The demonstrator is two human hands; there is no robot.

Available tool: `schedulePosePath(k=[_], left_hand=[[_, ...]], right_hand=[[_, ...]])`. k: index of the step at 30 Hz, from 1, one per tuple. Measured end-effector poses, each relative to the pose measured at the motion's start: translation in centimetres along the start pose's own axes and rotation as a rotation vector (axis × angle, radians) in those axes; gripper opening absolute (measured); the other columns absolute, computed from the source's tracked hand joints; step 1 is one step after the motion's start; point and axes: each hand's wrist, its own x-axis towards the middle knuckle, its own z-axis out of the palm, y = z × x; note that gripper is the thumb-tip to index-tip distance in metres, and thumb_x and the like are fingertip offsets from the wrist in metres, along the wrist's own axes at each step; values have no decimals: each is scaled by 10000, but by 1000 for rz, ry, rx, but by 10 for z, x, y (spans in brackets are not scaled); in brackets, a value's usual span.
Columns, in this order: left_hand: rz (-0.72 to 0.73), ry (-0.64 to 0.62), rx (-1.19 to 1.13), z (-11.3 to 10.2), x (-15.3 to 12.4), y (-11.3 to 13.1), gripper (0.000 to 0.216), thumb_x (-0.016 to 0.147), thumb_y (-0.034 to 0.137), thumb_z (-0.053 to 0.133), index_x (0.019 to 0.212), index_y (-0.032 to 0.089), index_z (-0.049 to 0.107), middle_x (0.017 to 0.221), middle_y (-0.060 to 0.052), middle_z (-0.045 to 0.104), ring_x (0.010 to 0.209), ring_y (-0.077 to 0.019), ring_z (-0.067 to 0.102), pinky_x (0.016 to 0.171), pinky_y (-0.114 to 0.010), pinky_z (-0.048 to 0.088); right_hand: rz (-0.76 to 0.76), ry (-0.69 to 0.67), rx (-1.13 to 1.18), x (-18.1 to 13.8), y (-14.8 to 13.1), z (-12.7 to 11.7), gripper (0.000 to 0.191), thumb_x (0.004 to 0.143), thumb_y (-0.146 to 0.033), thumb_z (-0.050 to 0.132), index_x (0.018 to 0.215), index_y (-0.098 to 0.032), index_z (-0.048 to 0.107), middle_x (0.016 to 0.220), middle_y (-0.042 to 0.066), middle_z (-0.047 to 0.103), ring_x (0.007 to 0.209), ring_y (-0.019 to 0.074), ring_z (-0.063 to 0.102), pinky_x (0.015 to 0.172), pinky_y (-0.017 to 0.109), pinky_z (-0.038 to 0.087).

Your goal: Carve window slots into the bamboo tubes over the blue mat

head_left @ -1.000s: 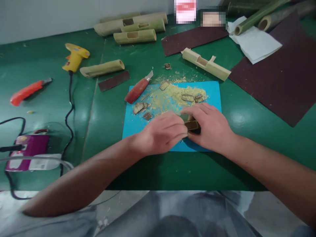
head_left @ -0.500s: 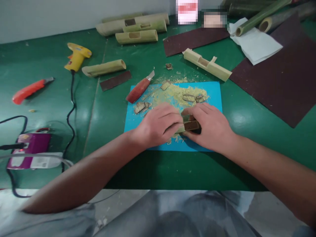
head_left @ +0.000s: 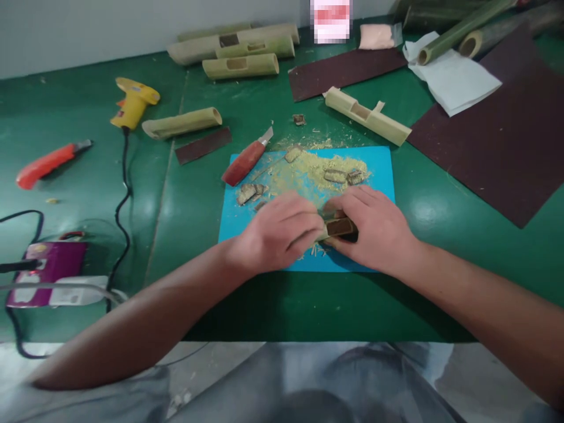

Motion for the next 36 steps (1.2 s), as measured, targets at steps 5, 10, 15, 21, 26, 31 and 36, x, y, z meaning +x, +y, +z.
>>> schedulePosePath(k=[5,10,15,21,26,31,36], left_hand=[[21,7,-35,-2,0,2,110,1012,189,575,941,228,649,864,-34,718,751,-174,641,728,-338,502],[23,-36,-34,-4,-1,-1,145,1026,198,540,938,233,650,851,-35,719,763,-180,648,731,-337,506],[29,-96,-28,-7,-4,-1,200,1050,222,499,931,226,660,852,-30,724,772,-170,654,743,-320,504],[-31,-72,14,-9,-7,-2,187,1046,218,504,938,219,657,891,-39,734,789,-170,654,777,-325,501],[-2,-97,-47,-10,-9,1,162,1044,223,508,959,225,646,891,-31,730,784,-167,655,762,-317,500],[52,-124,-72,-10,-5,4,171,1034,175,497,937,215,631,858,-26,716,772,-165,646,743,-309,490],[-8,-49,-30,-9,-5,0,136,1023,171,524,940,207,625,868,-40,713,771,-176,639,757,-326,488]], right_hand=[[-26,-11,-6,1,1,-1,215,883,-402,679,960,-201,667,950,77,674,932,260,586,773,383,383],[-39,-44,-24,2,2,-2,166,890,-368,667,918,-205,676,948,76,654,934,253,564,770,380,374],[-47,-62,-31,1,1,-3,159,887,-365,679,914,-209,688,960,72,646,932,250,555,756,372,354],[-45,-46,-33,1,0,-3,179,873,-385,719,878,-210,683,948,66,642,931,241,537,749,359,324],[-55,-49,-17,0,1,-2,193,891,-398,702,883,-206,685,944,63,639,916,233,531,751,361,325],[-53,-43,-11,0,1,-1,141,895,-351,680,888,-211,683,952,65,638,935,241,538,752,367,327],[-50,-37,-31,0,1,-2,171,884,-376,709,893,-207,683,958,71,645,946,248,545,763,372,338]])
